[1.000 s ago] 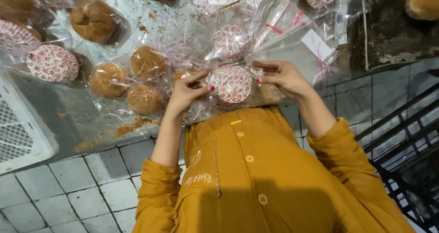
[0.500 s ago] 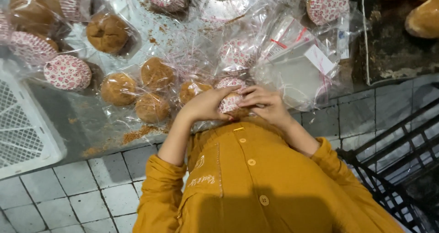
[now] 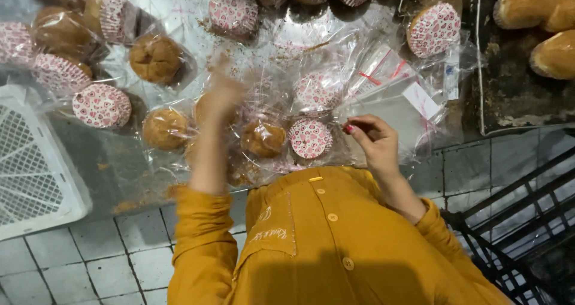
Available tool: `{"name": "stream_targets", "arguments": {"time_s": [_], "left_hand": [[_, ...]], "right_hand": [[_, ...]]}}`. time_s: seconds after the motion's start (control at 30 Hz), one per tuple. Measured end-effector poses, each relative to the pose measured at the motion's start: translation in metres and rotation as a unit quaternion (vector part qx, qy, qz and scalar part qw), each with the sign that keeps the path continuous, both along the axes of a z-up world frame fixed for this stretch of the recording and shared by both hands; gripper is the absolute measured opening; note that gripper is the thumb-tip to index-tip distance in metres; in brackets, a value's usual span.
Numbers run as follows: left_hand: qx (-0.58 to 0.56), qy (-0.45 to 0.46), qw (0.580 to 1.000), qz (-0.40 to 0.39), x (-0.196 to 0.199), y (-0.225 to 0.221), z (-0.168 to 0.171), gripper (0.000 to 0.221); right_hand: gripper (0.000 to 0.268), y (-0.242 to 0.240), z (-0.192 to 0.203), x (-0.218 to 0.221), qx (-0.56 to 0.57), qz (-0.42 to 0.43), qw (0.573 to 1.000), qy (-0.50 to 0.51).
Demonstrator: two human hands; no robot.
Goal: The person is individually wrapping buns in clear plastic bags at a bakery production area.
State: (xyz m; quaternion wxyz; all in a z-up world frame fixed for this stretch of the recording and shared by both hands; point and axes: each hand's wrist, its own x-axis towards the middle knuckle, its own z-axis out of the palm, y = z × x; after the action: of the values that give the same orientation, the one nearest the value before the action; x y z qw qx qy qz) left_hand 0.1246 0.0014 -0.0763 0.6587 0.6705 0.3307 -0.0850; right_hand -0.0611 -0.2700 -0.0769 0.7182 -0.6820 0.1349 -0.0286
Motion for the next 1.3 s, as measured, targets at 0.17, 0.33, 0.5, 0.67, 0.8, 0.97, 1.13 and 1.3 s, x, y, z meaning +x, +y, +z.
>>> {"name": "stream_targets", "arguments": {"time_s": [0.17,0.33,0.5,0.67,0.8,0.97,1.13,1.3], "left_hand": [[0.346,-0.165,0.712,-0.588,-0.065,-0.099,-0.096,0.141],[0.201,-0.199,0.813,-0.509,-0.041,-0.079,-0.123,0.115],[0.159,-0.226,0.834,-0.478,-0.044,-0.041,-0.121,0.057],[-0.032,-0.213,0.933,-0.289,-0.067,-0.033,-0.040,0.031],[-0.178,-0.166,0.913,-0.326,-0.105,-0.040,-0.004,0.038],[-0.104,-0.321,0.869,-0.362,-0.115,-0.039,0.042,0.086],[0.086,-0.411,0.729,-0.541,-0.096,-0.063,0.092,0.067],[0.073,-0.315,0.715,-0.620,-0.087,-0.091,0.079,0.007]], "right_hand": [[0.018,-0.002,-0.007,0.000,-0.019,-0.016,1.000,-0.001],[0.017,-0.017,-0.003,-0.006,-0.029,-0.057,0.998,0.019],[0.024,-0.018,-0.021,0.006,-0.034,-0.040,0.998,0.041],[0.077,-0.002,-0.007,0.028,-0.077,-0.025,0.995,-0.053],[0.117,-0.008,-0.003,0.041,-0.041,0.041,0.997,-0.048],[0.016,-0.022,0.002,0.015,0.019,0.110,0.994,-0.017],[0.008,-0.052,0.028,-0.015,-0.149,0.257,0.948,-0.110],[0.035,-0.068,0.053,-0.014,-0.192,0.200,0.960,-0.039]]}}
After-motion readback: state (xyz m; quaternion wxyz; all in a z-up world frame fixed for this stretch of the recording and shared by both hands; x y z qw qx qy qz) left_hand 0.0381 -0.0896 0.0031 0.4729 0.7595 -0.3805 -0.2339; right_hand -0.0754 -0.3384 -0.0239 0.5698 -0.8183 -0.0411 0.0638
